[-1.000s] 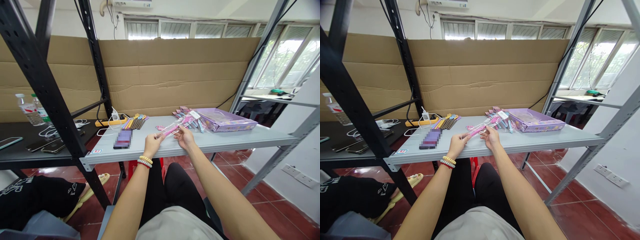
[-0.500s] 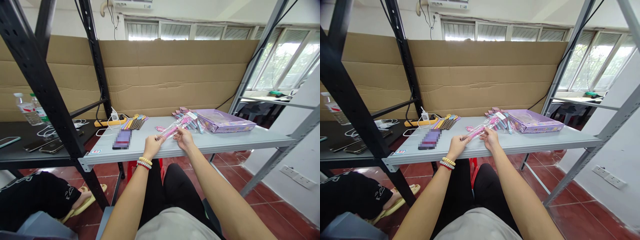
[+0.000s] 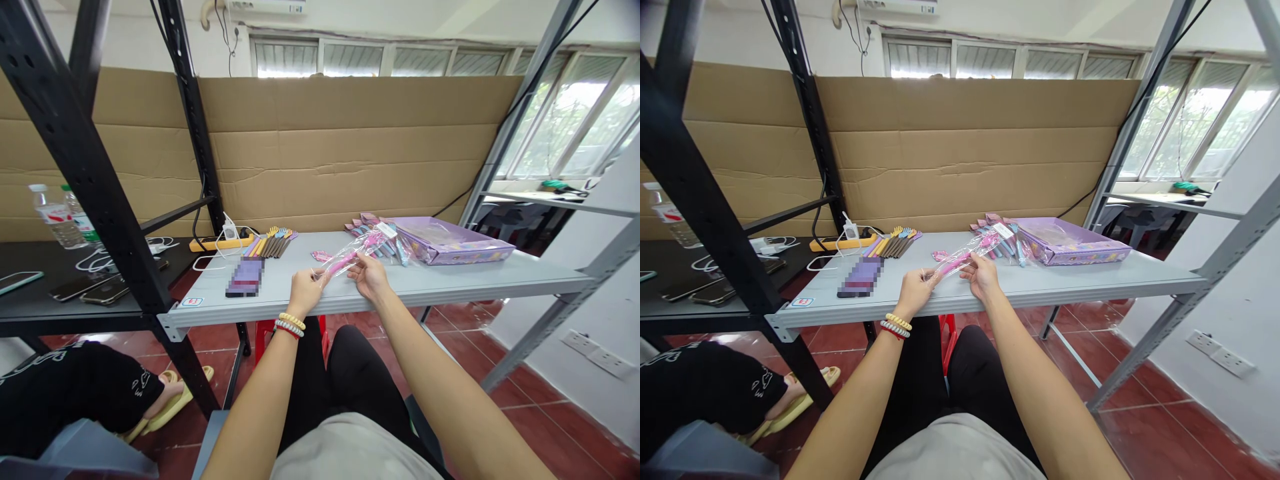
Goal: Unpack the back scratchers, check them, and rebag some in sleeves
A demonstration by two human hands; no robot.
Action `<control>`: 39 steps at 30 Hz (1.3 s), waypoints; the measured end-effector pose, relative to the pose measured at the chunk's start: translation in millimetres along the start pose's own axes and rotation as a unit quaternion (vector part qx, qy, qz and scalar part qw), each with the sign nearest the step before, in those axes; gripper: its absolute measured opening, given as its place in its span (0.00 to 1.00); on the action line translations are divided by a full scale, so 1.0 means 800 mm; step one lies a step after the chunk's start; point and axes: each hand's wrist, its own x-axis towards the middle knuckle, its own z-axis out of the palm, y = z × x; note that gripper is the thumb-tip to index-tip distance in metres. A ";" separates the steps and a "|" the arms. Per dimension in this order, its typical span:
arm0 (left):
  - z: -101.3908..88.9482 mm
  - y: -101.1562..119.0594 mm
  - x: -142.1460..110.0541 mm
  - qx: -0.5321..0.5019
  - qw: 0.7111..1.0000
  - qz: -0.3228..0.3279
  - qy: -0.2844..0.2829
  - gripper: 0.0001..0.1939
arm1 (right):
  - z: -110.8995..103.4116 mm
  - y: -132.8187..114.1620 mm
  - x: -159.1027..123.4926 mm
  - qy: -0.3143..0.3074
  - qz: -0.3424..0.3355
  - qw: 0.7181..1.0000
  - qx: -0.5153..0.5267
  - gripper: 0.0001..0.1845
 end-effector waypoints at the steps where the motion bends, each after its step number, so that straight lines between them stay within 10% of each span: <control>1: 0.000 0.000 0.000 0.002 1.000 -0.002 0.002 0.18 | 0.000 0.000 -0.001 0.000 0.000 1.000 0.001 0.04; 9: 0.001 -0.006 0.002 -0.013 1.000 -0.023 -0.004 0.17 | 0.000 -0.016 0.004 0.046 0.010 0.999 0.026 0.08; 17: 0.001 -0.012 0.010 -0.133 0.991 -0.031 -0.011 0.08 | -0.035 -0.128 0.019 0.191 -0.089 0.975 -0.067 0.07; 27: 0.002 -0.006 0.012 -0.313 0.945 -0.097 0.019 0.10 | -0.038 -0.206 -0.004 0.095 -0.132 0.972 -0.167 0.04; 35: -0.003 -0.008 0.017 -0.436 0.857 -0.156 0.226 0.04 | -0.040 -0.288 -0.020 0.256 -0.324 0.910 0.019 0.13; 39: 0.004 -0.013 0.018 -0.311 0.876 -0.154 0.335 0.04 | -0.053 -0.288 -0.055 0.260 -0.363 0.891 0.086 0.16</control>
